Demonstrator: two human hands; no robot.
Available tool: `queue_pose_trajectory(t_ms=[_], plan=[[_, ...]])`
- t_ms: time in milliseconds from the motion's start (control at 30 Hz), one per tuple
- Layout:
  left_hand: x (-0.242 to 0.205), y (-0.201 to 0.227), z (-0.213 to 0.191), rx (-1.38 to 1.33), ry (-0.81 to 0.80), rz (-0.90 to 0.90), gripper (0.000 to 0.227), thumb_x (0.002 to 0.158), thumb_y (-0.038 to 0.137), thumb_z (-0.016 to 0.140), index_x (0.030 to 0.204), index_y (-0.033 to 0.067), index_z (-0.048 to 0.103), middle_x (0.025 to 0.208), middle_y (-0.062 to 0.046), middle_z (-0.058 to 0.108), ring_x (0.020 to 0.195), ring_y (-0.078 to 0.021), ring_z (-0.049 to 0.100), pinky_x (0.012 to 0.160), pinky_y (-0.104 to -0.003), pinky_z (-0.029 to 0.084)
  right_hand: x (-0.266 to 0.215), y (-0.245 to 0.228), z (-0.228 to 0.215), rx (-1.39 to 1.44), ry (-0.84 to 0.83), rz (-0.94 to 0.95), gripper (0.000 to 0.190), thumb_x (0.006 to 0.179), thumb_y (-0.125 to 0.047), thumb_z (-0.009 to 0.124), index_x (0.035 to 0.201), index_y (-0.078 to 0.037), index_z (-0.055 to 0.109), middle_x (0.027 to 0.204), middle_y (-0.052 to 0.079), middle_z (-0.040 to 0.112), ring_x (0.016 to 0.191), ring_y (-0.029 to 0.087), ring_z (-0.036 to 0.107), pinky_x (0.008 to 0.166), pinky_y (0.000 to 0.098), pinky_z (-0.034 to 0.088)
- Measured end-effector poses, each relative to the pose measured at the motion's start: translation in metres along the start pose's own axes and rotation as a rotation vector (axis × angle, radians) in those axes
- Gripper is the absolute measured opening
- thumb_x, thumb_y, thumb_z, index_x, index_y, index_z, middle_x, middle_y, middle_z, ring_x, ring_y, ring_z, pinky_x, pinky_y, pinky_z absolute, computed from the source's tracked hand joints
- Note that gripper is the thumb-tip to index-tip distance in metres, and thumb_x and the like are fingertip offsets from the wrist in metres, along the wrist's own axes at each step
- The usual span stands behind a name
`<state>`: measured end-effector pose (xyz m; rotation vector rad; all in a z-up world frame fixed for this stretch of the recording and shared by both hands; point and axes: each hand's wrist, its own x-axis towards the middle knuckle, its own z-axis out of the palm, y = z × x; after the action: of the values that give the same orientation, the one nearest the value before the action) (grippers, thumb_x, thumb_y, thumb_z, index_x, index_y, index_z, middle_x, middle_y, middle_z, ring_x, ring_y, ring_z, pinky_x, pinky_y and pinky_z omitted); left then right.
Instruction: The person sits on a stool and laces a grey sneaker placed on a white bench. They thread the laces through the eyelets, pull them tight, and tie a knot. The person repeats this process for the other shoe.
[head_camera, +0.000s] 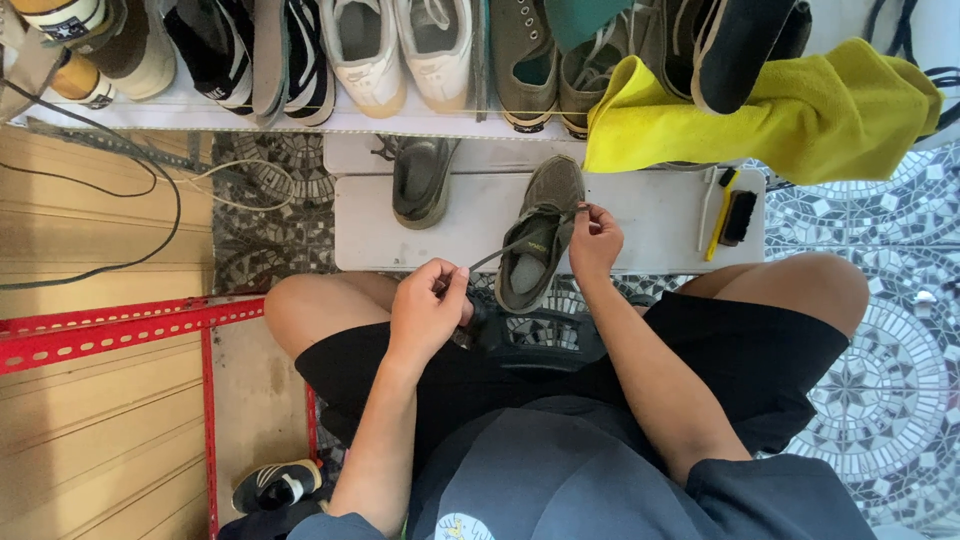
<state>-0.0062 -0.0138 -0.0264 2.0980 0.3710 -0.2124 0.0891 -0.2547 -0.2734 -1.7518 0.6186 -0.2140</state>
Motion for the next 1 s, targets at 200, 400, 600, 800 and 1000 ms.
queue_pose_trajectory(t_ms=[200,400,600,800,1000], plan=[[0.0,-0.004,0.002,0.019,0.01,0.03,0.025,0.106,0.026,0.073,0.087,0.0105,0.077,0.064,-0.016,0.073,0.072,-0.0404,0.073,0.073,-0.045,0.057,-0.003,-0.018,-0.01,-0.083,-0.068,-0.146,0.016,0.117,-0.013,0.066,0.116,-0.006,0.081,0.11,0.015,0.075,0.097,0.03,0.075,0.089,0.0519,0.061],[0.002,-0.011,0.006,-0.088,0.045,0.101,0.026,0.108,0.019,0.071,0.085,0.0076,0.076,0.062,-0.017,0.07,0.061,-0.0339,0.07,0.067,-0.04,0.056,0.01,-0.005,-0.015,-0.157,-0.121,-0.155,0.018,0.11,-0.017,0.072,0.1,-0.01,0.085,0.097,0.017,0.075,0.092,0.04,0.076,0.086,0.0514,0.057],[0.011,-0.021,0.006,-0.181,0.084,0.17,0.026,0.108,0.016,0.072,0.084,0.0078,0.074,0.058,-0.014,0.065,0.056,-0.028,0.071,0.065,-0.036,0.057,0.015,-0.01,-0.017,-0.125,-0.159,-0.179,0.016,0.11,-0.018,0.073,0.107,-0.011,0.086,0.092,0.017,0.077,0.09,0.029,0.075,0.089,0.047,0.056],[0.04,-0.077,0.018,-0.315,0.134,0.309,0.025,0.11,0.012,0.072,0.085,0.0074,0.073,0.062,-0.01,0.058,0.058,-0.0157,0.057,0.058,-0.032,0.048,0.021,-0.019,-0.029,-0.06,-0.264,-0.125,0.018,0.114,-0.019,0.07,0.106,-0.015,0.086,0.097,0.008,0.081,0.095,0.017,0.072,0.087,0.0373,0.056],[0.046,-0.097,0.027,-0.393,0.113,0.384,0.029,0.108,0.009,0.076,0.079,0.0093,0.072,0.059,-0.008,0.059,0.053,-0.0141,0.051,0.055,-0.029,0.044,0.028,-0.026,-0.037,0.126,-0.415,0.088,0.025,0.113,-0.022,0.065,0.094,-0.014,0.079,0.098,0.003,0.078,0.095,0.013,0.068,0.076,0.0289,0.054]])
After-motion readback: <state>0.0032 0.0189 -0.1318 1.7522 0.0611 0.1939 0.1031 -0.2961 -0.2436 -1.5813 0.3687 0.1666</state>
